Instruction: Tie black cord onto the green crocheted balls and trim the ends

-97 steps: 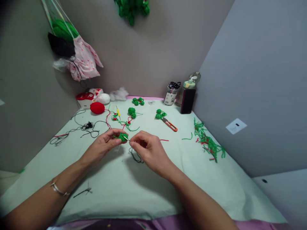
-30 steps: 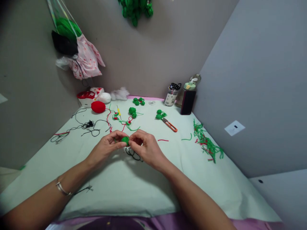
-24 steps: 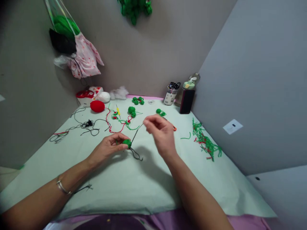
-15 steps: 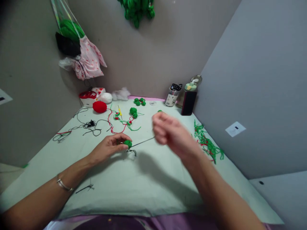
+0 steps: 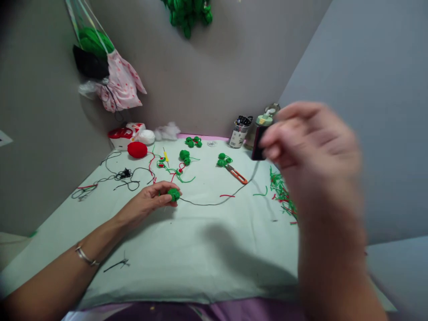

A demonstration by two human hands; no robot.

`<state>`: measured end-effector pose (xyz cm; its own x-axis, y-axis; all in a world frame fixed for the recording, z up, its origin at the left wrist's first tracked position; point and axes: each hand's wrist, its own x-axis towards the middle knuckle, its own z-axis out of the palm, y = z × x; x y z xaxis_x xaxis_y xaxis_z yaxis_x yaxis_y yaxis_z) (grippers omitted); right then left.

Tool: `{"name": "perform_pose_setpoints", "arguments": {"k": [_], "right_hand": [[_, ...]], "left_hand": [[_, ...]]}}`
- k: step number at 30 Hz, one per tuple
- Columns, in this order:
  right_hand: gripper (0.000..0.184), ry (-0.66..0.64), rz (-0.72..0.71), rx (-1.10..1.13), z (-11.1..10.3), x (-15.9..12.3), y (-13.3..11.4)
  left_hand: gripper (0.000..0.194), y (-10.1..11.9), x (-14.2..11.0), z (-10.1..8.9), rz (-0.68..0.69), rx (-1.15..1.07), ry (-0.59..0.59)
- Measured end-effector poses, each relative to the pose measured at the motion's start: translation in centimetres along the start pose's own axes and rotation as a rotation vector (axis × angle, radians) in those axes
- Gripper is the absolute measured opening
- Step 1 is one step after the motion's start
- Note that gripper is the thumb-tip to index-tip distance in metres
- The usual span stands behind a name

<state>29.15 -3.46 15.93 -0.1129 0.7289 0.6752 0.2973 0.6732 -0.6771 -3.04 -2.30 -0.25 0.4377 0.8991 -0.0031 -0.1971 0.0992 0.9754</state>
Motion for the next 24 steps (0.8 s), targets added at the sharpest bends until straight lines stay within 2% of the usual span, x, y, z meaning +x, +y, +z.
{"name": "perform_pose_setpoints", "arguments": {"k": [2, 3, 6, 9, 13, 19, 24], "right_hand": [[0.007, -0.026, 0.037, 0.062, 5.7, -1.8, 0.9], [0.004, -0.074, 0.035, 0.033, 7.8, -2.7, 1.4], [0.007, -0.198, -0.072, -0.122, 11.0, -5.0, 2.8], [0.012, -0.278, -0.228, -0.338, 12.3, -6.4, 3.9], [0.018, -0.273, -0.371, -0.532, 13.3, -7.0, 4.6], [0.020, -0.264, -0.380, -0.583, 13.6, -7.2, 4.6], [0.024, -0.314, -0.333, -0.595, 13.5, -7.2, 4.5]], "left_hand": [[0.024, 0.1, 0.0, 0.1, 0.014, -0.024, 0.012], [0.024, 0.2, 0.0, 0.2, 0.013, -0.029, 0.020], [0.026, 0.3, -0.2, 0.3, -0.001, -0.012, 0.045], [0.029, 0.4, -0.4, 0.3, -0.020, 0.021, 0.048], [0.032, 0.4, -0.5, 0.2, -0.026, 0.048, 0.038], [0.033, 0.3, -0.4, 0.0, -0.017, 0.074, 0.035], [0.033, 0.3, -0.4, 0.1, -0.008, 0.123, 0.048]]}}
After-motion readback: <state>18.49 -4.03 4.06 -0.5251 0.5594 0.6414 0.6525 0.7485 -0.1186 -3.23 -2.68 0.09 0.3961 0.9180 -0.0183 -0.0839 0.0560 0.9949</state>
